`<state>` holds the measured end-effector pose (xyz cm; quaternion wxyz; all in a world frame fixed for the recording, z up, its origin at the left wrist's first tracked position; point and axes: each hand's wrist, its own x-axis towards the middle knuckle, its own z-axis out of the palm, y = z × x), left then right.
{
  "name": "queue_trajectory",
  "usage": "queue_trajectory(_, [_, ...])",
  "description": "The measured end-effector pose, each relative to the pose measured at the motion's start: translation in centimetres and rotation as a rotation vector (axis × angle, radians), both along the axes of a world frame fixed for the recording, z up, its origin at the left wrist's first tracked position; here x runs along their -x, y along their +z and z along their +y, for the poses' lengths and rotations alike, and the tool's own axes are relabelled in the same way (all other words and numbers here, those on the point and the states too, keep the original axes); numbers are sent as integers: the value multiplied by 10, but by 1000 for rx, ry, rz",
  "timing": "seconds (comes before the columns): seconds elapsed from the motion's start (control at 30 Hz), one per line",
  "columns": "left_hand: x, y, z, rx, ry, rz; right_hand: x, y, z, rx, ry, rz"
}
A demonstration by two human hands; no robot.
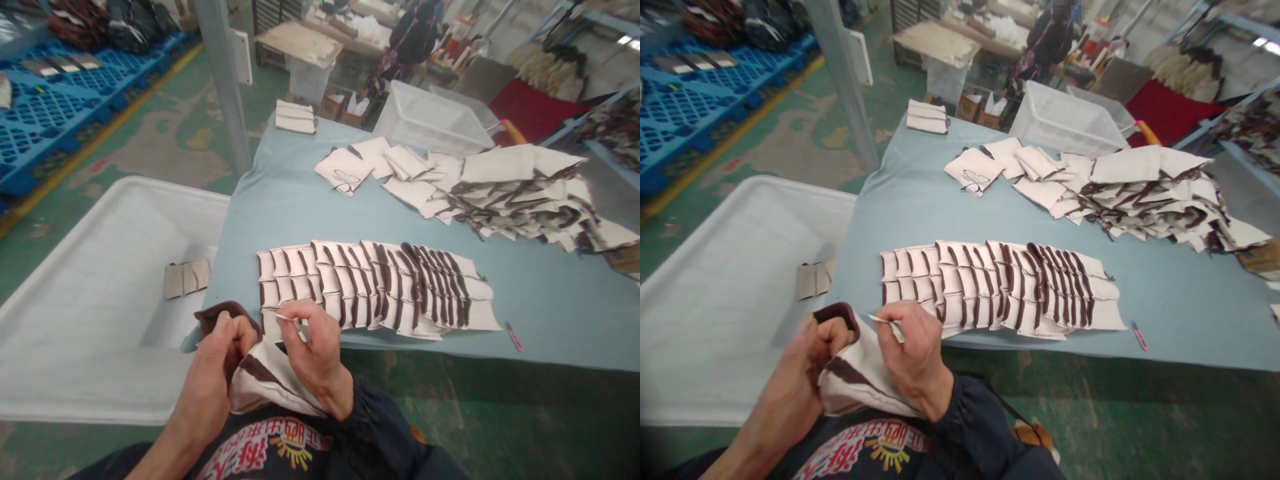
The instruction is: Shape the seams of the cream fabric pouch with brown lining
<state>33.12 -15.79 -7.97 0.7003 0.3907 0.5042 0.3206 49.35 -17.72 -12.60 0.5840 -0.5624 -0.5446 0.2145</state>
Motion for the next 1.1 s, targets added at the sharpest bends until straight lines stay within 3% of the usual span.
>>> queue_trajectory(0.1, [11,-9,-2,31,-57,25,12,-18,-11,266,3,177])
queue_trajectory(0.23, [37,-20,-2,-58,-274,129,32,-40,-30,487,-1,319])
queue_trajectory(0.47, [66,-6,12,-14,-606,116,51,-68,-50,657,7,526])
queue_trajectory(0.57, [72,-13,18,-41,-602,263,54,-71,-51,684,8,580])
queue_trajectory(0.7, [75,-29,22,-87,-494,382,55,-68,-48,691,-3,624])
queue_trajectory(0.8, [72,-30,23,-70,-440,371,43,-57,-39,671,-4,620])
queue_trajectory(0.9, [63,-20,27,-55,-398,327,13,-34,-26,629,12,591])
queue_trajectory(1.0, [50,-5,34,-49,-365,270,-20,9,-17,576,59,558])
queue_trajectory(1.1, [36,10,42,-24,-332,202,-36,62,-15,538,241,538])
